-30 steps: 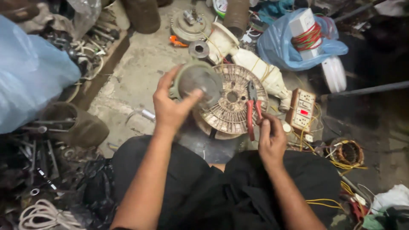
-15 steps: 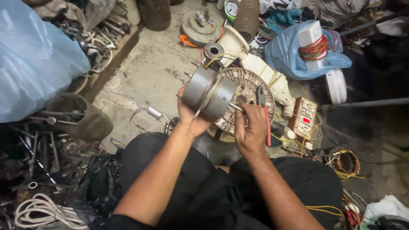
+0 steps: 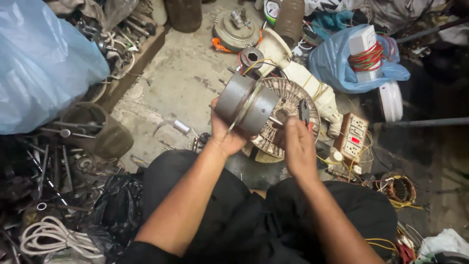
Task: The person holds an electric motor assembly by hand and uses pliers to pull, grip, and cut wires connected to the motor while rotating the housing.
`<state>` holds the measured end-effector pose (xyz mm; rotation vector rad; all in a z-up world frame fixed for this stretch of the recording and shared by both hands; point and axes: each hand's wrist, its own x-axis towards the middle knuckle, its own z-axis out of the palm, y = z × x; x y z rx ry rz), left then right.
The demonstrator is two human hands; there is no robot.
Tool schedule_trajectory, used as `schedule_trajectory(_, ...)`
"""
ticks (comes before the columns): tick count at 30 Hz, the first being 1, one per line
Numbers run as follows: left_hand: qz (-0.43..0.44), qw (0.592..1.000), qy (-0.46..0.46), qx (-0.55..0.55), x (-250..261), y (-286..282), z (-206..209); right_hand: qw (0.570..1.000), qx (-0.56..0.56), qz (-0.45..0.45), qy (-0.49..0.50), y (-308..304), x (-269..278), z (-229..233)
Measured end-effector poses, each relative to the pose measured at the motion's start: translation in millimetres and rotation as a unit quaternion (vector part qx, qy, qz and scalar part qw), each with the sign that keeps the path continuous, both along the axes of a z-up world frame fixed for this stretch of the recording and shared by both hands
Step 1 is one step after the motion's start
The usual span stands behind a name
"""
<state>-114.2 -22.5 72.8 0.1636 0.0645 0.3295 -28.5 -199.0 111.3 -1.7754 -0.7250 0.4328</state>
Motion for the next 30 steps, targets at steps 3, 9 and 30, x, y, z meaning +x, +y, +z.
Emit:
schedule_trajectory(3,-0.003,0.999,0.03,0.016,2.1,-4.3,1.5,0.997,0.054,0.033,0.049,5.8,-5.9,2.3)
schedule_trajectory(9,0.016,0.997,0.071,0.018,7.8,-18.6,11.1,0.961,-0.005,-0.042,-0.272,-5.2,-8.3,10.9)
schedule_trajectory(30,-0.034,0.993,0.092,0.065,17.7,-23.1,-6.6,0.977,0.107,-0.04,-0.178,-18.3,7.7,-30.7)
